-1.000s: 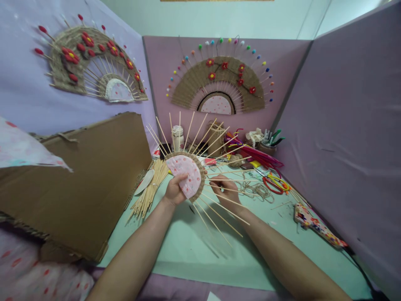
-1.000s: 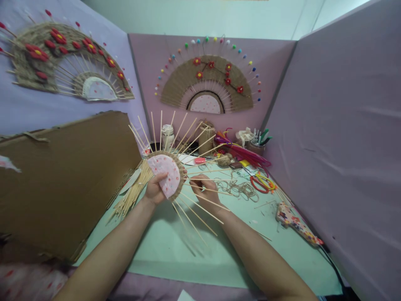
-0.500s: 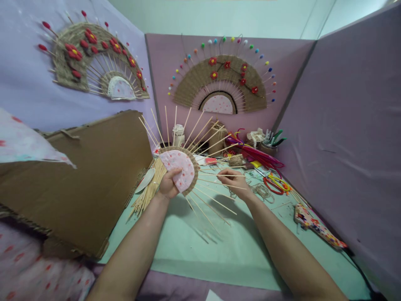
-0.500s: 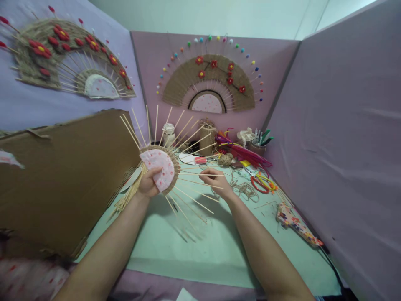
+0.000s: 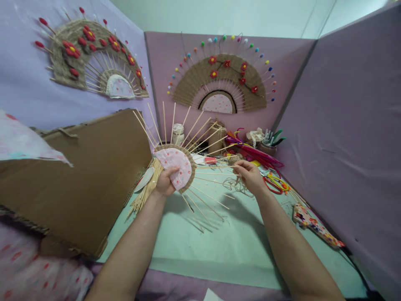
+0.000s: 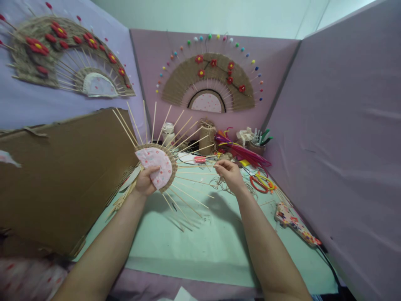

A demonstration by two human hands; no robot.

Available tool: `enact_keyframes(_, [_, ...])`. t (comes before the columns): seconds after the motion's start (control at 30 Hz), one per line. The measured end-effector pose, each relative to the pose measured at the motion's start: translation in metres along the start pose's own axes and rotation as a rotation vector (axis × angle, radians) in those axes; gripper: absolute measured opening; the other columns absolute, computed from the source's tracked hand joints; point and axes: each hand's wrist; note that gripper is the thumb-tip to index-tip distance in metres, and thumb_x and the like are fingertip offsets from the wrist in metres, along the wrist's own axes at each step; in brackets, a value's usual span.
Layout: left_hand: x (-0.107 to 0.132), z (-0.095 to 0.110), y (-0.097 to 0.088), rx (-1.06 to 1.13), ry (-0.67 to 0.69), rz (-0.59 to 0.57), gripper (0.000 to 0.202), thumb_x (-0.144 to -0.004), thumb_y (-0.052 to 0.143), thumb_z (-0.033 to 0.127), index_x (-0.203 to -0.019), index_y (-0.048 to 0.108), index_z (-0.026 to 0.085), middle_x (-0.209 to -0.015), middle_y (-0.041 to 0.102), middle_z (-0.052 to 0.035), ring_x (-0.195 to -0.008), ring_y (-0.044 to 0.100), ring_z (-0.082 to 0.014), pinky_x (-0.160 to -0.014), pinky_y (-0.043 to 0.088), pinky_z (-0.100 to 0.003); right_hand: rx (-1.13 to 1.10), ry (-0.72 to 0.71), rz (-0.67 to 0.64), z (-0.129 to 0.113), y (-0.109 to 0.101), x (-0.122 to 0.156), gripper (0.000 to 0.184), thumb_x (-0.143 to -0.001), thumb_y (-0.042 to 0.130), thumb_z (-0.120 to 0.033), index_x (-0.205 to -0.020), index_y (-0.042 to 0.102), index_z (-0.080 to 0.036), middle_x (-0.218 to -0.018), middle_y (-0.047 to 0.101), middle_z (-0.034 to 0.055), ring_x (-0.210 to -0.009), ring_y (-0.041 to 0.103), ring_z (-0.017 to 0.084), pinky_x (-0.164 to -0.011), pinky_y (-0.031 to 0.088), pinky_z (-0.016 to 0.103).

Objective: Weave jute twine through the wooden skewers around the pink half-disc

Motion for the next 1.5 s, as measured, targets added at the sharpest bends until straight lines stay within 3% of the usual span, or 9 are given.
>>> enact_keyframes(0.17, [0.0, 0.0, 0.0, -0.041, -0.039, -0.002, 0.03, -0.065, 0.055, 0.006, -0.094, 0.064, 0.011, -0.082, 0.072, -0.0078, -0.089, 0.066, -0.0242, -0.09, 0.048, -0.042, -0.055, -0.028, -0.026, -0.005, 0.0, 0.001, 0.017, -0.068, 0.067, -0.033, -0.072, 0.061, -0.017, -0.05, 0.043, -0.0048, -0.047, 0.037, 0.007, -0.046, 0.03, 0.022])
enact_keyframes(0.3, [-0.001, 0.0, -0.001, -0.058, -0.052, -0.022, 0.034, -0.065, 0.057, 0.007, -0.098, 0.063, 0.01, -0.086, 0.072, -0.0092, -0.091, 0.065, -0.0259, -0.091, 0.047, -0.044, -0.072, 0.002, 0.043, -0.011, 0.0, 0.003, 0.018, -0.071, 0.063, -0.034, -0.077, 0.063, -0.017, -0.058, 0.05, -0.0017, -0.051, 0.043, 0.008, -0.046, 0.033, 0.021])
enact_keyframes(0.57, [-0.005, -0.002, -0.004, -0.045, -0.049, 0.012, 0.034, -0.065, 0.058, 0.008, -0.099, 0.063, 0.011, -0.086, 0.072, -0.0093, -0.093, 0.065, -0.0265, -0.091, 0.047, -0.045, -0.03, -0.289, 0.117, -0.018, 0.005, 0.009, 0.017, -0.075, 0.061, -0.025, -0.09, 0.055, -0.021, -0.065, 0.052, -0.0035, -0.057, 0.047, 0.008, -0.051, 0.036, 0.021])
enact_keyframes(0.83, [-0.003, 0.003, -0.001, 0.066, -0.073, 0.002, 0.041, -0.068, 0.055, 0.012, -0.109, 0.059, 0.01, -0.096, 0.07, -0.0134, -0.098, 0.063, -0.0294, -0.09, 0.046, -0.049, -0.108, -0.16, 0.064, -0.007, 0.007, 0.004, 0.015, -0.078, 0.055, -0.027, -0.091, 0.049, -0.024, -0.061, 0.051, -0.0047, -0.053, 0.045, 0.009, -0.049, 0.033, 0.02])
enact_keyframes(1.03, [-0.005, 0.002, 0.0, 0.161, 0.015, 0.055, 0.036, -0.071, 0.051, 0.011, -0.107, 0.059, 0.009, -0.089, 0.071, -0.0107, -0.095, 0.064, -0.026, -0.09, 0.047, -0.046, 0.076, -0.03, -0.102, 0.002, 0.024, 0.01, 0.026, -0.075, 0.06, -0.037, -0.095, 0.059, -0.021, -0.066, 0.053, -0.0021, -0.055, 0.045, 0.01, -0.05, 0.035, 0.022])
enact_keyframes(1.17, [-0.006, 0.0, 0.0, 0.21, 0.02, 0.04, 0.038, -0.074, 0.049, 0.013, -0.11, 0.058, 0.008, -0.091, 0.071, -0.0112, -0.098, 0.063, -0.0261, -0.091, 0.046, -0.046, 0.223, -0.022, -0.277, 0.006, 0.047, 0.023, 0.029, -0.078, 0.057, -0.042, -0.095, 0.066, -0.019, -0.085, 0.065, 0.0049, -0.073, 0.057, 0.016, -0.064, 0.044, 0.026])
enact_keyframes(1.33, [-0.002, -0.008, 0.005, 0.212, -0.035, 0.007, 0.035, -0.075, 0.05, 0.016, -0.109, 0.059, 0.01, -0.093, 0.071, -0.0108, -0.099, 0.063, -0.0255, -0.093, 0.045, -0.045, 0.418, -0.022, -0.57, 0.007, 0.073, 0.04, 0.03, -0.083, 0.05, -0.042, -0.094, 0.07, -0.023, -0.095, 0.069, 0.0037, -0.088, 0.061, 0.019, -0.079, 0.045, 0.028])
enact_keyframes(1.5, [0.005, -0.015, 0.012, 0.196, -0.156, -0.119, 0.032, -0.078, 0.047, 0.019, -0.105, 0.061, 0.009, -0.094, 0.07, -0.0124, -0.098, 0.063, -0.0278, -0.095, 0.042, -0.05, 0.496, -0.078, -0.7, 0.005, 0.081, 0.047, 0.031, -0.087, 0.044, -0.039, -0.097, 0.07, -0.025, -0.094, 0.069, 0.0019, -0.085, 0.062, 0.016, -0.076, 0.044, 0.024])
Point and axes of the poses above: each hand's wrist, its own x-axis away from the middle knuckle, its own y-axis out of the palm, z = x × y
